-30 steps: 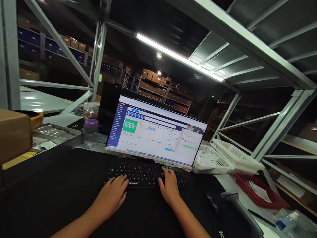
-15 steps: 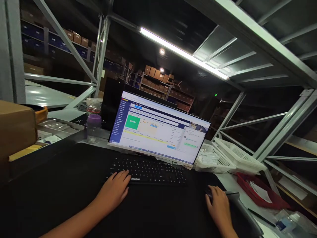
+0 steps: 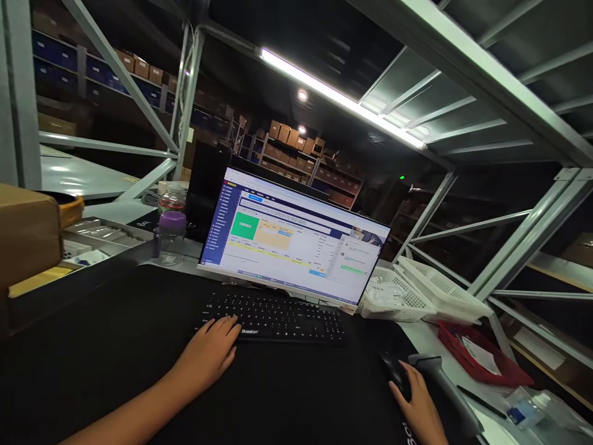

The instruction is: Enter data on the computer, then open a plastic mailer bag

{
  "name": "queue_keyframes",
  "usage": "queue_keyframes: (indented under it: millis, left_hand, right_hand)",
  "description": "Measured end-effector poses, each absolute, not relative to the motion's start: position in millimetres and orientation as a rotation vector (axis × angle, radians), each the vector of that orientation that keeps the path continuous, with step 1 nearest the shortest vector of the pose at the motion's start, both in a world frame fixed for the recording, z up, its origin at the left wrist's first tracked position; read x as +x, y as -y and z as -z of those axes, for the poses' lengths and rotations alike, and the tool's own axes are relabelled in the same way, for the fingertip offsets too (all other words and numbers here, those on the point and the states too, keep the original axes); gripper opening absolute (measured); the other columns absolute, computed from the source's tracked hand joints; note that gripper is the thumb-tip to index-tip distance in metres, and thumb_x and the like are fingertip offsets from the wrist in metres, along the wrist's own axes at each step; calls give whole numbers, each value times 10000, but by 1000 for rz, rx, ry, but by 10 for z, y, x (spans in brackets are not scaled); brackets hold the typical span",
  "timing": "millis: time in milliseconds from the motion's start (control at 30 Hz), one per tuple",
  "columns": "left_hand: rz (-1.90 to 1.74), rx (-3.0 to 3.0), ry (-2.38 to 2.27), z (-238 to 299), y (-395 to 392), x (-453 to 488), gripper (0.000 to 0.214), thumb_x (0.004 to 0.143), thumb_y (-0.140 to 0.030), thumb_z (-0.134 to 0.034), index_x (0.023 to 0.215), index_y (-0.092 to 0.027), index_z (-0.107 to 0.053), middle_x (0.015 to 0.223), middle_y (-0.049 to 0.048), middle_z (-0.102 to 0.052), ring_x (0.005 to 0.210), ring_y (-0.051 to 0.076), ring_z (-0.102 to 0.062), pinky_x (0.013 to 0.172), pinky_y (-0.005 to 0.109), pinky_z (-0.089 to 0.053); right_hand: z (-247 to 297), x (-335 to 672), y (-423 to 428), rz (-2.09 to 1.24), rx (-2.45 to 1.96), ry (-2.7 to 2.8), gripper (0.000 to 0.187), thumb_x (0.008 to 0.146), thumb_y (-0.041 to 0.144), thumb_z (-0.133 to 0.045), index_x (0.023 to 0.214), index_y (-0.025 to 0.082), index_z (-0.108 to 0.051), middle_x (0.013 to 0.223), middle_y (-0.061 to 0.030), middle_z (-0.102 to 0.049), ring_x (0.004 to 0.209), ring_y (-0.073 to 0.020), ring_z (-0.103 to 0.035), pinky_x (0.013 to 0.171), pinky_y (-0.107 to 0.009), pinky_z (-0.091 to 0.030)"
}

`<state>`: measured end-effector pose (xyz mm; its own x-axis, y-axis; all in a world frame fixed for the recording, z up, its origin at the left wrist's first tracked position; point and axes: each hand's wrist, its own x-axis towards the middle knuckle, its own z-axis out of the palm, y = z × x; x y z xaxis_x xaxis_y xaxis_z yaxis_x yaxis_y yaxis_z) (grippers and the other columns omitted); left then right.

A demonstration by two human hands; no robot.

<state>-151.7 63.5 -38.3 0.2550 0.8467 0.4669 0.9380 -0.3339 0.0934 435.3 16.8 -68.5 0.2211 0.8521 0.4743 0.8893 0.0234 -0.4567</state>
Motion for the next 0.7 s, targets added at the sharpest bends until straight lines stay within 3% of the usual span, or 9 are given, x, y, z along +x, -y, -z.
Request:
queue_keyframes:
  millis: [267,700]
  left_hand:
    - [744,-2309,1646,447,-696,-1550,427,891,-240,-464,1222,-224,-734,1390,130,-716,1292,292,-661,1139,473,-502]
    - [803,-2286,1586,605,-788,-1598,425,898,-291,-453,1210,-234,-736,1347,121,-740,1272,298,-672,1125,493,-511]
  right_hand:
    - [570,4081,-441,118,-1715,1685,511,846,451,-565,1302,232,-634,1337,-115,-635,1277,-304,-638,1119,-473,-511]
    - [550,4035,-337,222,-1810,1594,485,816,367,-518,1268,243,-644,1280,-89,-663,1182,-279,-681,1033,-444,-561]
